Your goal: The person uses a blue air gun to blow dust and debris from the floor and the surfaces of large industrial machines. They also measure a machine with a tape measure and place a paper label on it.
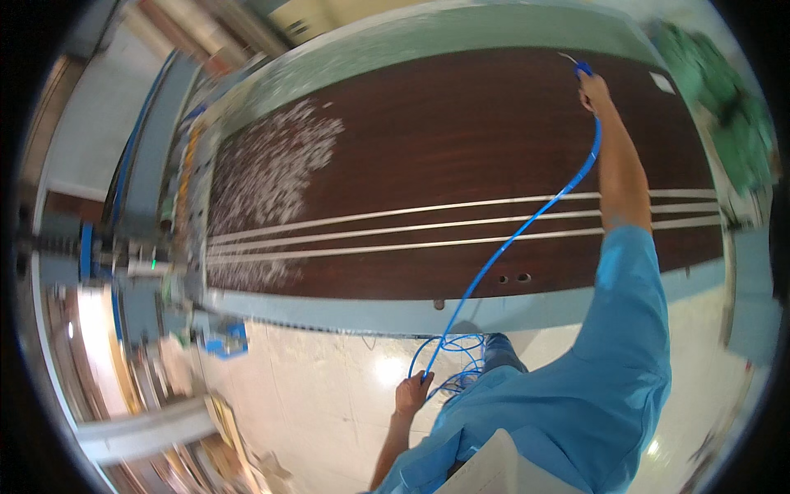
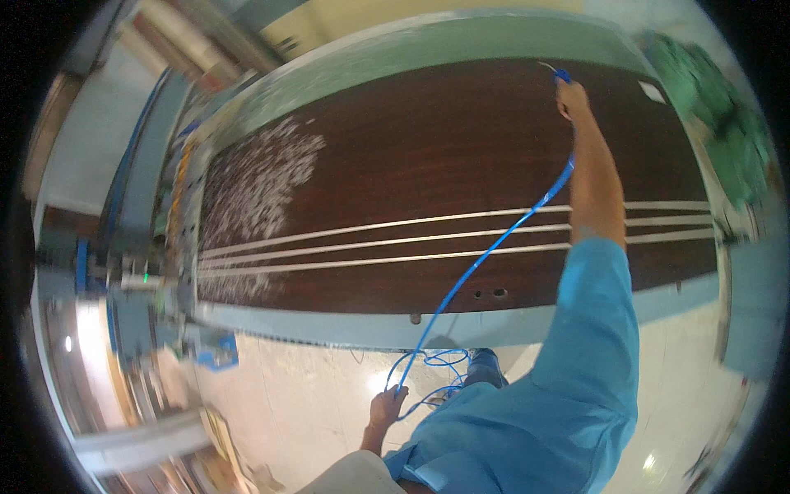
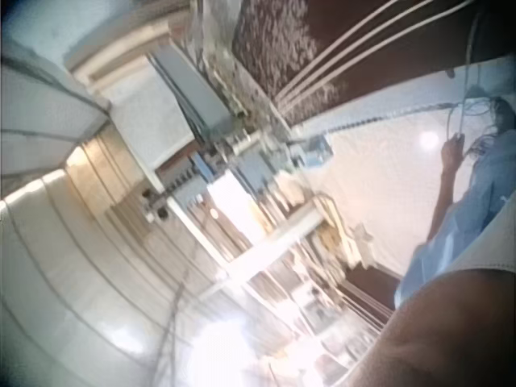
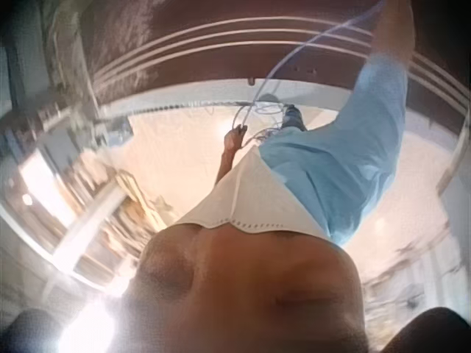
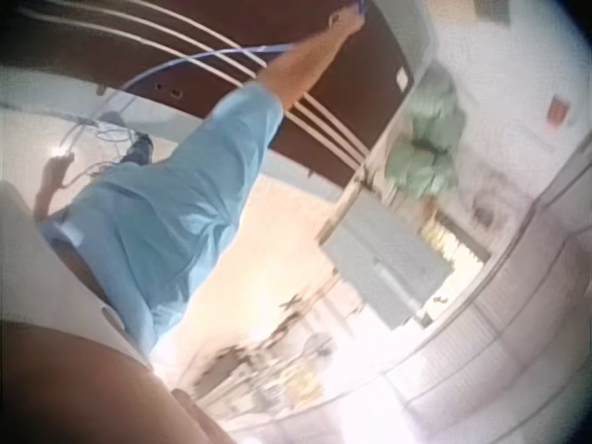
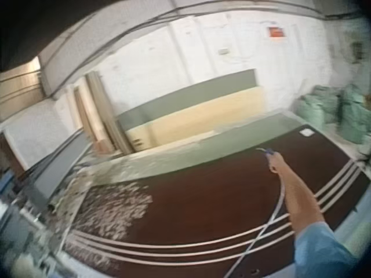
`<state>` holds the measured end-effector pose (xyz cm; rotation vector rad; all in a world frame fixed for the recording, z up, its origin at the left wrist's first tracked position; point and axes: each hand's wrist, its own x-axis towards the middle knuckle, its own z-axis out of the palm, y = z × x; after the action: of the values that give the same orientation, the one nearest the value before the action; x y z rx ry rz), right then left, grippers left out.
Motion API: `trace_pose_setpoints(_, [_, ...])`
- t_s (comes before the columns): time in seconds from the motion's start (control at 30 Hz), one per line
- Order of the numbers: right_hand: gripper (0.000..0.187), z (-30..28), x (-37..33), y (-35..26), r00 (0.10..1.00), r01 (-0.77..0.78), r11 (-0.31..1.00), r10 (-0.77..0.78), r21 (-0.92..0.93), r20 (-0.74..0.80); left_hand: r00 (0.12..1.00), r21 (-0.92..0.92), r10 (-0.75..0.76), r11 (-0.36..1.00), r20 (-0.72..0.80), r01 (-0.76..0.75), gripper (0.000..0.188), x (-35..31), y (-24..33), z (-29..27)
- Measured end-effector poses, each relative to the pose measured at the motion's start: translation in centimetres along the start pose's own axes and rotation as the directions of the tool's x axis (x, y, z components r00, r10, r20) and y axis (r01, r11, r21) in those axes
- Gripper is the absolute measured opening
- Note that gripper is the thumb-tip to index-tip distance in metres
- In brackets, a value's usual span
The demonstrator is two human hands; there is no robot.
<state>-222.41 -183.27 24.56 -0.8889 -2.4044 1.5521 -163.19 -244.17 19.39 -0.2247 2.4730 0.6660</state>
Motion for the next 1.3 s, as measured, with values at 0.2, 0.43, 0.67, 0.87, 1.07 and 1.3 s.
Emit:
trace_pose_setpoints(0.2, [0.043, 12.3, -5.1, -1.4, 0.852, -0.402, 0.847, 0.208, 0.346, 0.481, 0.979, -0.033, -0.195, 0.981, -0.057, 0.194, 0.043, -3.3, -3.9, 0.8])
trace_pose_setpoints(0.43, [0.041, 25.0, -19.5, -4.4, 0.465, -0.310, 0.950, 0.104, 0.051, 0.879, 0.818, -0.186, -0.573, 0.809, -0.042, 0.557, 0.048, -11.6, -12.1, 2.9])
trace_pose_setpoints(0.67, [0.041, 31.3, -34.3, -4.1, 0.004, 0.073, 0.954, 0.291, -0.290, 0.957, 0.694, -0.418, -0.719, 0.640, -0.029, 0.645, 0.043, -19.5, -17.9, 8.1])
trace_pose_setpoints(0.87, [0.036, 37.5, -43.6, -3.5, 0.527, -0.223, 0.972, 0.055, 0.076, 0.848, 0.718, -0.529, -0.678, 0.671, -0.156, 0.519, 0.045, -21.0, -25.3, 11.2])
trace_pose_setpoints(1.07, [0.038, 44.1, -55.2, -5.2, 0.411, -0.310, 0.950, 0.160, -0.028, 0.898, 0.679, -0.637, -0.731, 0.555, -0.066, 0.535, 0.049, -23.8, -37.0, 9.2])
trace_pose_setpoints(1.3, [0.036, 47.4, -69.7, -1.4, 0.471, -0.070, 0.995, 0.100, -0.076, 0.876, 0.503, -0.725, -0.847, 0.454, -0.171, 0.518, 0.060, -30.7, -46.9, 6.9])
